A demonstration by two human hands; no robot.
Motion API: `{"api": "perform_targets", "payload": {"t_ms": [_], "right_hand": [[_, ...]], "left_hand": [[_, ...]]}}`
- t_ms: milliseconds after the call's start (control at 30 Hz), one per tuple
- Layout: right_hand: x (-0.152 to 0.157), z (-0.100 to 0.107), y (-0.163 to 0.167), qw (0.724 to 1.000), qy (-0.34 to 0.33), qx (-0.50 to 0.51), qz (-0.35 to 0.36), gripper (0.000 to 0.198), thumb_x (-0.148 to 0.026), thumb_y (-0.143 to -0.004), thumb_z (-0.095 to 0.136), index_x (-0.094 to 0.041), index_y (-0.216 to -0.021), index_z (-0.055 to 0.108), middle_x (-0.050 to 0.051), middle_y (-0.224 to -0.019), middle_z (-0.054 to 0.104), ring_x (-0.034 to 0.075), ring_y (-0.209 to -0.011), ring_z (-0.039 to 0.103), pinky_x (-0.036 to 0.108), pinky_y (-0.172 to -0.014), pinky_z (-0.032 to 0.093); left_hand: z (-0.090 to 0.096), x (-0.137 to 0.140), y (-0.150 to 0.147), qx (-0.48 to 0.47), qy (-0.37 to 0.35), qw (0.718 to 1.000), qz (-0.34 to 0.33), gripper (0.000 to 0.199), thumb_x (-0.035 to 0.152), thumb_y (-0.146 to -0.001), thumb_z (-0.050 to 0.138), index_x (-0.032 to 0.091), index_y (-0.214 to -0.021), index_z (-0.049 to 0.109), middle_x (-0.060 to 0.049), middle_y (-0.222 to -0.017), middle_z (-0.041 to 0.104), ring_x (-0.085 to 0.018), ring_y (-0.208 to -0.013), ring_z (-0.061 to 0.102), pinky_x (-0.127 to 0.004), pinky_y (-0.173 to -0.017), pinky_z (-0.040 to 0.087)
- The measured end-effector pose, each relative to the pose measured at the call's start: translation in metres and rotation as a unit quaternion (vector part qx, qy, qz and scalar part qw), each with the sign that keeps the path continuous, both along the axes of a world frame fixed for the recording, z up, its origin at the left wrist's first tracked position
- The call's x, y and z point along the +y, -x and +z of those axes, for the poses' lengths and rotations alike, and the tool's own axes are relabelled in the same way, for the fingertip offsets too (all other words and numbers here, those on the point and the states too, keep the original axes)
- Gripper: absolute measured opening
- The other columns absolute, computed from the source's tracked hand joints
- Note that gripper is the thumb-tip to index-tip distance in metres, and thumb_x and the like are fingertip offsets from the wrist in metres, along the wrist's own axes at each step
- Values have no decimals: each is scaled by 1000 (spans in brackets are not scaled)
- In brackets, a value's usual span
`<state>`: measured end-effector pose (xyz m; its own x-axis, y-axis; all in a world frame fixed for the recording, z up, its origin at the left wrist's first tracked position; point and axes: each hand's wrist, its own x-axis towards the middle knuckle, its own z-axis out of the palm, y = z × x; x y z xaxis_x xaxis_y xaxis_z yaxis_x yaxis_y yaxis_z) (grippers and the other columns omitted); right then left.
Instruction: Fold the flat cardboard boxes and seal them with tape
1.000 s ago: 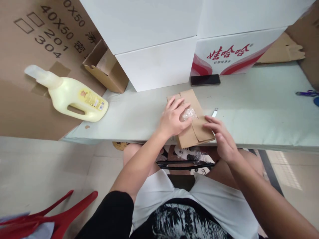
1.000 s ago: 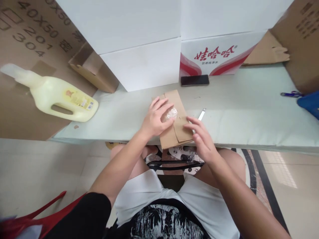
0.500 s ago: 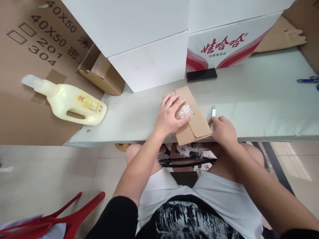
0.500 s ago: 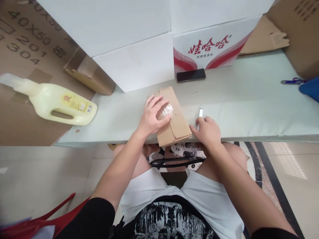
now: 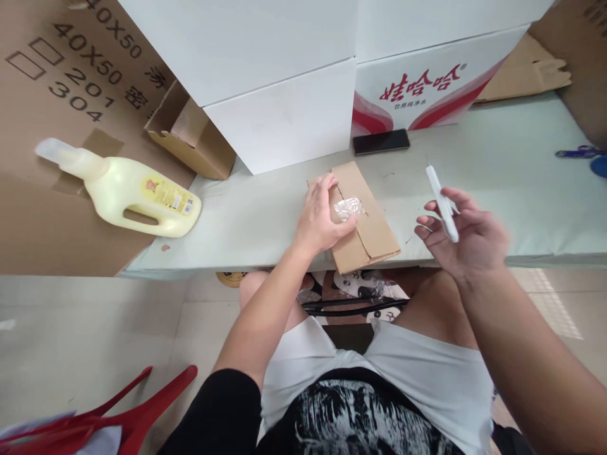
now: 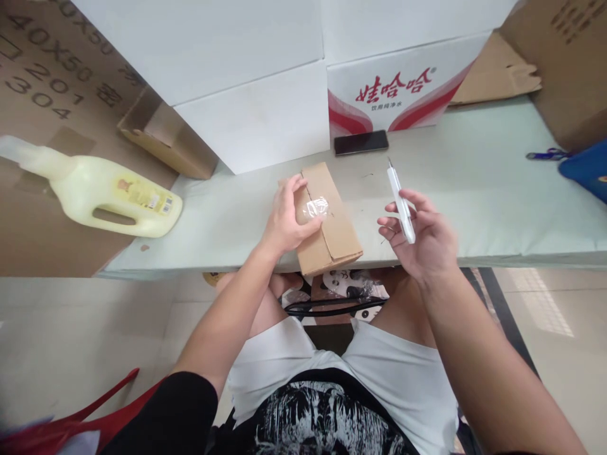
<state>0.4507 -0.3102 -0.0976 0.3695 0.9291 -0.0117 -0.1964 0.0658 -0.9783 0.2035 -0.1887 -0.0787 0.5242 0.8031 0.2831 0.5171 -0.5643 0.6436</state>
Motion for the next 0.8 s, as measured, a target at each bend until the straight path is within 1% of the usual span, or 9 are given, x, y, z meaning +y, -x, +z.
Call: {"api": "perform_targets", "payload": {"t_ms": [67,133,267,367,433,533,600,700,800], "right_hand": [[-5,19,4,997,-33,-55,48,43,-51,-94,38,-39,-128,62,7,-110,72,26,-91,75,48,-75,61],[-8,35,13,990,-55,-116,60,42,-55,-95,43,-43,-133,59,6,-111,71,26,-93,73,49,-77,60],[-1,56,42,981,-89,-170,-13,34,-53,-87,68,-38,-116,61,1,-81,62,20,-70,63,40,-67,54],[8,63,65,984,-99,-133,-70,32,-56,-84,72,-32,-101,58,-4,-66,45,14,-54,46,33,-54,43],[15,64,77,983,-114,-115,-85,33,-57,-86,70,-30,-94,54,-5,-63,41,12,-51,42,30,-51,39],[23,59,87,980,-112,-151,-69,32,-59,-94,58,-28,-90,51,-5,-62,44,13,-51,45,29,-50,40],[27,54,90,978,-92,-186,-36,31,-59,-97,52,-28,-99,55,-3,-64,53,14,-54,52,30,-53,45],[28,49,91,976,-60,-210,6,34,-55,-97,53,-28,-118,58,1,-80,70,17,-67,66,32,-63,54],[29,50,90,974,-29,-225,17,29,-47,-95,55,-26,-114,63,5,-91,74,19,-75,70,34,-68,57]], "left_hand": [[0,0,0,1,3,1000,0,86,42,-80,70,24,-152,26,-16,-152,52,-36,-150,38,-55,-124,31],[0,1,0,5,6,1000,-1,86,43,-80,70,23,-152,27,-16,-152,52,-36,-151,38,-55,-125,30],[-1,1,0,17,1,1000,4,85,44,-81,70,19,-151,30,-18,-152,52,-36,-152,37,-54,-127,28],[-3,1,-1,20,6,1000,12,83,46,-80,72,22,-149,33,-16,-153,52,-36,-153,35,-56,-127,28],[-4,1,-1,19,10,1000,18,82,47,-80,73,22,-149,35,-16,-153,52,-37,-153,35,-56,-127,29],[-5,2,-1,19,3,1000,19,83,46,-79,74,20,-148,36,-17,-153,52,-38,-152,36,-56,-127,30],[-5,1,-1,20,-6,1000,15,83,44,-79,75,21,-148,37,-17,-154,51,-38,-152,37,-56,-127,31],[-4,0,-2,22,-9,1000,14,80,46,-79,74,21,-146,39,-16,-154,52,-38,-152,38,-56,-126,31],[-2,-2,-2,21,-7,1000,17,78,47,-81,73,19,-146,39,-17,-154,52,-37,-152,37,-55,-127,30]]}}
